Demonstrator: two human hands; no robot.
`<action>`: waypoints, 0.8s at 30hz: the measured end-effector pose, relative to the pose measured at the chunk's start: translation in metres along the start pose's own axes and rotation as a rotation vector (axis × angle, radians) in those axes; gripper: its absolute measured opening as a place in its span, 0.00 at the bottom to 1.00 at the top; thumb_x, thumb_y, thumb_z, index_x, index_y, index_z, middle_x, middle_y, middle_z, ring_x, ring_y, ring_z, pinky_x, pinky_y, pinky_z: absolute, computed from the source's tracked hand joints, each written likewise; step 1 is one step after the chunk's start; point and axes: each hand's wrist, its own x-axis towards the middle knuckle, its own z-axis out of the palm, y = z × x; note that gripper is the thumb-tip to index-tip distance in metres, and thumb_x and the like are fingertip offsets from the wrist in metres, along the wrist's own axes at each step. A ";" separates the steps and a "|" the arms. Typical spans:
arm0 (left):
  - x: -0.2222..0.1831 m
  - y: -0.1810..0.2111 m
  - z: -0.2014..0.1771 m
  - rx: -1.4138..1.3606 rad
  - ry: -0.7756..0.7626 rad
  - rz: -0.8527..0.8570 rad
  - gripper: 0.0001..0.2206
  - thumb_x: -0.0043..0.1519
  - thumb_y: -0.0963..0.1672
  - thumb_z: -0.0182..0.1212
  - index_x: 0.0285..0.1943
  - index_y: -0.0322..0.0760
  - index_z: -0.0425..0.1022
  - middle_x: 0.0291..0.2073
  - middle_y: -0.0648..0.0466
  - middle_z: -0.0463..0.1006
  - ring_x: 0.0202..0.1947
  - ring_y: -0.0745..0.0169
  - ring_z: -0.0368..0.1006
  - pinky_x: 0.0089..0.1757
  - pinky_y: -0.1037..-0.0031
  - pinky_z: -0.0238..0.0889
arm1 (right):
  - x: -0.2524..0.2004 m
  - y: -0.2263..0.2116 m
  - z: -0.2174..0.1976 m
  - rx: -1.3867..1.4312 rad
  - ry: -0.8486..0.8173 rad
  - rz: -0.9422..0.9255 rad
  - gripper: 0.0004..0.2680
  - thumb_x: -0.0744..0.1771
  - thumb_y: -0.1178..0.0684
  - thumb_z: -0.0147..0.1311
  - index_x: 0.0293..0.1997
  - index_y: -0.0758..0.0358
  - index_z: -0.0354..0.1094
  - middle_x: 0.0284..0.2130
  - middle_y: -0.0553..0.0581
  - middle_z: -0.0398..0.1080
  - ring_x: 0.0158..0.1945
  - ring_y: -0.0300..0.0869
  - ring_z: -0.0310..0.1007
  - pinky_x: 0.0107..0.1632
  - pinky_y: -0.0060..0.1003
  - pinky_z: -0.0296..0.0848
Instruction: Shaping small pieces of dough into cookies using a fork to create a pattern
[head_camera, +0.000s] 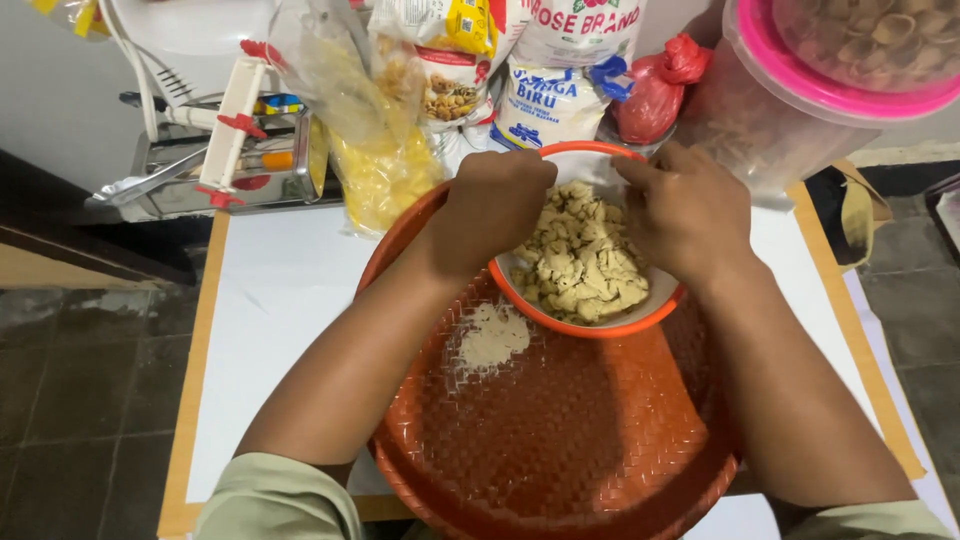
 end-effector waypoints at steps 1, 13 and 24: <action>-0.001 0.003 -0.003 -0.057 0.057 -0.024 0.06 0.53 0.41 0.67 0.35 0.49 0.77 0.22 0.58 0.74 0.22 0.52 0.78 0.24 0.61 0.70 | 0.001 0.001 0.000 -0.056 -0.066 0.000 0.09 0.70 0.47 0.50 0.51 0.40 0.77 0.39 0.56 0.72 0.47 0.56 0.75 0.45 0.53 0.76; -0.052 0.013 -0.045 -0.335 0.305 -0.351 0.10 0.61 0.52 0.61 0.50 0.59 0.77 0.50 0.70 0.77 0.46 0.64 0.80 0.41 0.69 0.75 | 0.033 -0.014 -0.007 -0.342 -0.506 -0.065 0.12 0.66 0.49 0.46 0.41 0.58 0.81 0.34 0.61 0.80 0.42 0.58 0.82 0.41 0.59 0.79; -0.060 -0.003 -0.027 -0.380 -0.165 -0.401 0.17 0.65 0.52 0.52 0.60 0.54 0.78 0.58 0.59 0.78 0.61 0.61 0.73 0.58 0.64 0.62 | 0.051 -0.040 -0.012 -0.364 -0.622 0.043 0.12 0.65 0.51 0.49 0.41 0.63 0.82 0.33 0.61 0.82 0.43 0.58 0.83 0.43 0.60 0.79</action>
